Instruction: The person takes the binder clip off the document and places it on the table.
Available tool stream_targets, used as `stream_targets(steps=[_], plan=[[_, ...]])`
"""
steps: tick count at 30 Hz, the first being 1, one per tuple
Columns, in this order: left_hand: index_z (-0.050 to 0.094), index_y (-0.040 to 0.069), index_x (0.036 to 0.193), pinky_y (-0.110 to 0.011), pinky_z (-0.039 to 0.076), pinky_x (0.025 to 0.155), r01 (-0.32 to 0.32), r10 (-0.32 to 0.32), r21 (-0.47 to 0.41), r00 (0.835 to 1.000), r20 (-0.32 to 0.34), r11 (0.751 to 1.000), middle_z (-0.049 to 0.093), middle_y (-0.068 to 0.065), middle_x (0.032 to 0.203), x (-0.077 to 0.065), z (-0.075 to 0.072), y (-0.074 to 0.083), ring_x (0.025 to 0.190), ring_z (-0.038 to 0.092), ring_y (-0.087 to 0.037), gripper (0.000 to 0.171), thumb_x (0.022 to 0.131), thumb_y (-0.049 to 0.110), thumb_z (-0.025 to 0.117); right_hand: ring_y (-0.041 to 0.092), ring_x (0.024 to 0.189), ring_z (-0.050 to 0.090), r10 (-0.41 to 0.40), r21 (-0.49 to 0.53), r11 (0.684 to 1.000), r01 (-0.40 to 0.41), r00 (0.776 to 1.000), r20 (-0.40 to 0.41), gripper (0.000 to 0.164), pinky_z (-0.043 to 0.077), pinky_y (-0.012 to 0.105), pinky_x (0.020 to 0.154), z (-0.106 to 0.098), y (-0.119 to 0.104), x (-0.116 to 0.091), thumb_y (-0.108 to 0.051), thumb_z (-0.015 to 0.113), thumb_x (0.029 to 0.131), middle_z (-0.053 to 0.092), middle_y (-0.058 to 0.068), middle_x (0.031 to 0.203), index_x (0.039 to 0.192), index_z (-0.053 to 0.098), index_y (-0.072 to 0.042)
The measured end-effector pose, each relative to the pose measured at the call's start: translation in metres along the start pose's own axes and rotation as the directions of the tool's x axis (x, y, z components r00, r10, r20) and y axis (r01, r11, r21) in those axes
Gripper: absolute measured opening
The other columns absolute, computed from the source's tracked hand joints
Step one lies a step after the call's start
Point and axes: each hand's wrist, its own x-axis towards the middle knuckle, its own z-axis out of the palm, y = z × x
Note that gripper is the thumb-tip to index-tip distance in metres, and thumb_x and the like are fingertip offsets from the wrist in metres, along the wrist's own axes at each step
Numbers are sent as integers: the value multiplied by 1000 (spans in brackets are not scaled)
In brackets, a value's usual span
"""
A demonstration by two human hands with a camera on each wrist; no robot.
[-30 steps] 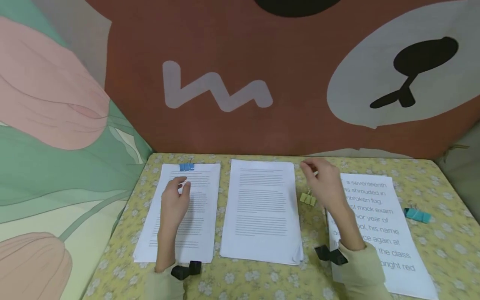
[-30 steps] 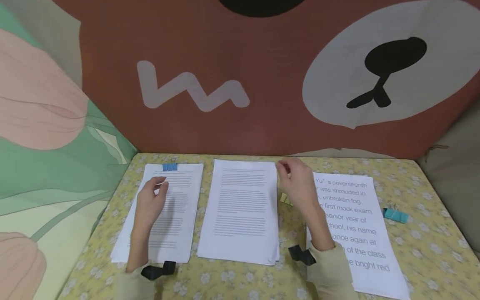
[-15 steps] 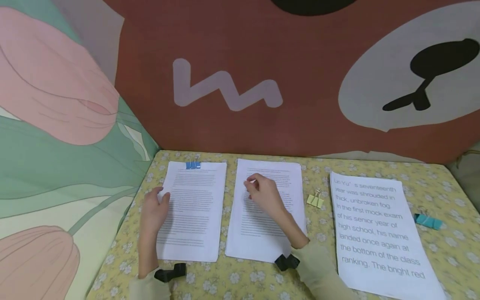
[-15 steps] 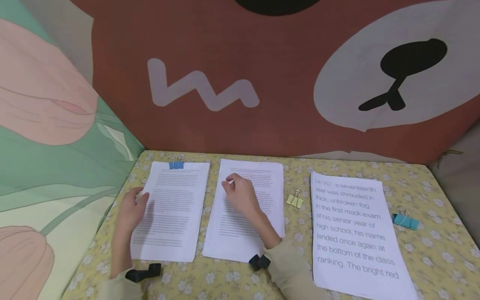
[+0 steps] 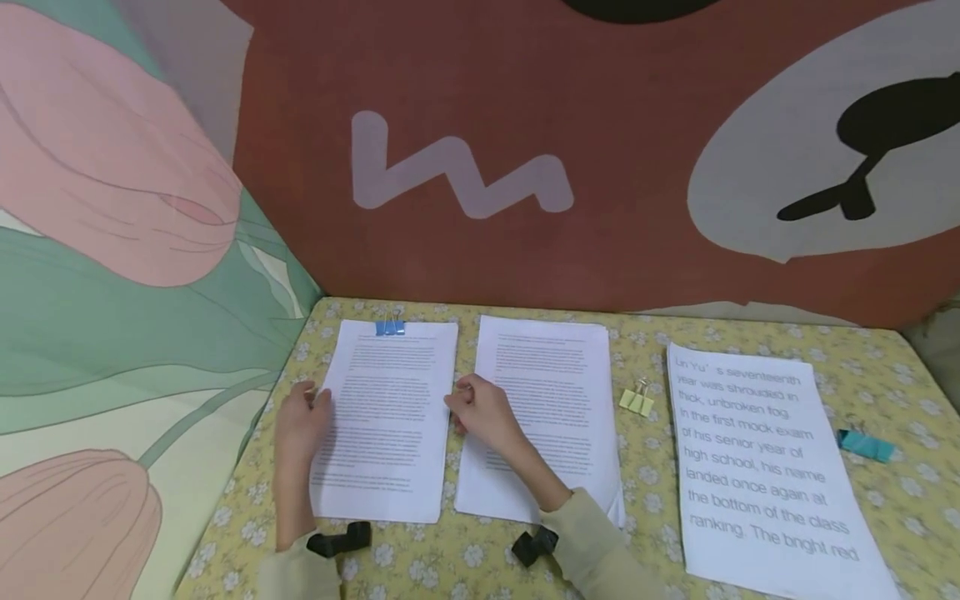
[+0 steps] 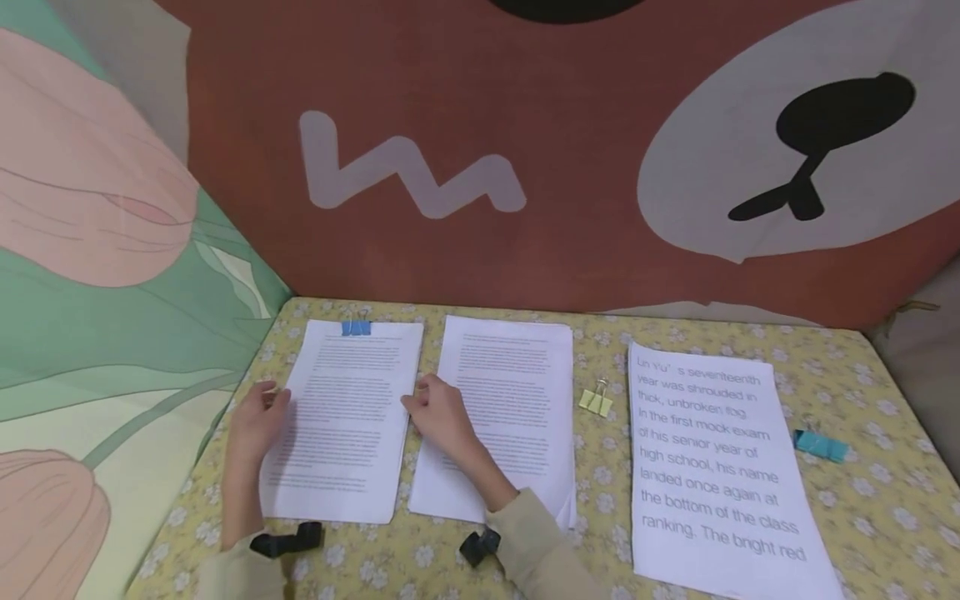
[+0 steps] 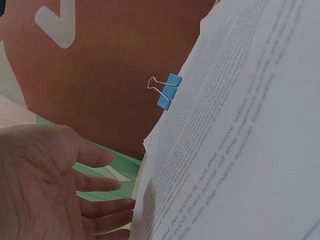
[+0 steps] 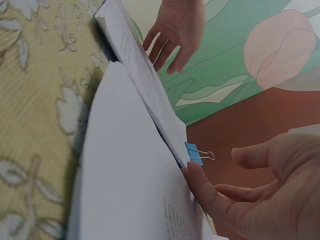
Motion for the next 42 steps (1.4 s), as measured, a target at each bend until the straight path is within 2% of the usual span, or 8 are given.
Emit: stream_targets(steps=[10, 18, 23, 27, 31, 33, 38, 42], plan=[[31, -2, 158, -60, 40, 110, 34, -35, -24, 999, -26, 999, 47, -30, 148, 1, -3, 0, 132, 50, -46, 57, 111, 28, 41, 19, 70, 71, 29, 104, 994, -32, 999, 33, 39, 61, 30, 63, 8, 2, -2, -9, 68, 99, 70, 10, 91, 131, 57, 11], [37, -5, 154, -62, 39, 110, 30, -30, -7, 999, -30, 1000, 50, -35, 143, 2, -7, -6, 129, 51, -50, 56, 108, 28, 42, 20, 74, 71, 88, 229, 969, -90, 996, 21, 55, 62, 31, 67, 16, 3, -1, 4, 71, 93, 66, 16, 102, 142, 47, 13], [51, -11, 135, -59, 46, 94, -44, 44, 52, 999, 4, 998, 57, -35, 128, 4, -10, -13, 110, 58, -48, 45, 105, 22, 45, 27, 76, 74, 89, 325, 940, -101, 995, 52, 64, 63, 34, 69, 20, 8, 0, 8, 70, 92, 65, 20, 107, 148, 40, 15], [56, -9, 127, -47, 47, 77, -73, 71, 63, 997, 31, 995, 62, -29, 111, 6, -11, -16, 90, 61, -37, 36, 104, 17, 48, 30, 77, 75, 99, 372, 922, -104, 995, 33, 67, 63, 35, 70, 21, 10, 1, 9, 70, 91, 64, 24, 109, 149, 36, 16], [57, -5, 127, -34, 47, 63, -54, 57, -39, 997, 59, 998, 64, -15, 92, 7, -14, -16, 71, 61, -22, 30, 106, 16, 50, 27, 76, 75, 108, 409, 907, -103, 994, 9, 70, 63, 34, 70, 17, 8, 2, 4, 72, 91, 64, 23, 114, 149, 35, 16], [56, -3, 128, -30, 48, 56, -32, 42, -124, 996, 77, 992, 62, -9, 85, 6, -16, -14, 64, 60, -17, 29, 107, 16, 50, 21, 73, 73, 106, 425, 899, -104, 994, 21, 67, 63, 34, 70, 14, 8, 2, 2, 72, 92, 66, 18, 107, 147, 38, 16], [53, -2, 128, -27, 51, 52, -6, 44, -296, 991, 125, 955, 62, -2, 79, 1, -23, -9, 61, 62, -13, 26, 108, 14, 51, 12, 65, 66, 71, 430, 896, -113, 991, 112, 46, 62, 32, 69, 8, 6, 2, 1, 70, 93, 61, 3, 78, 135, 55, 13], [50, -2, 132, -27, 53, 55, -11, 74, -390, 987, 145, 921, 64, 1, 83, -3, -28, -3, 63, 65, -12, 28, 108, 12, 51, 12, 64, 67, 47, 402, 910, -100, 989, 139, 36, 60, 29, 67, 2, 3, 1, 1, 69, 95, 60, 0, 72, 129, 61, 10]])
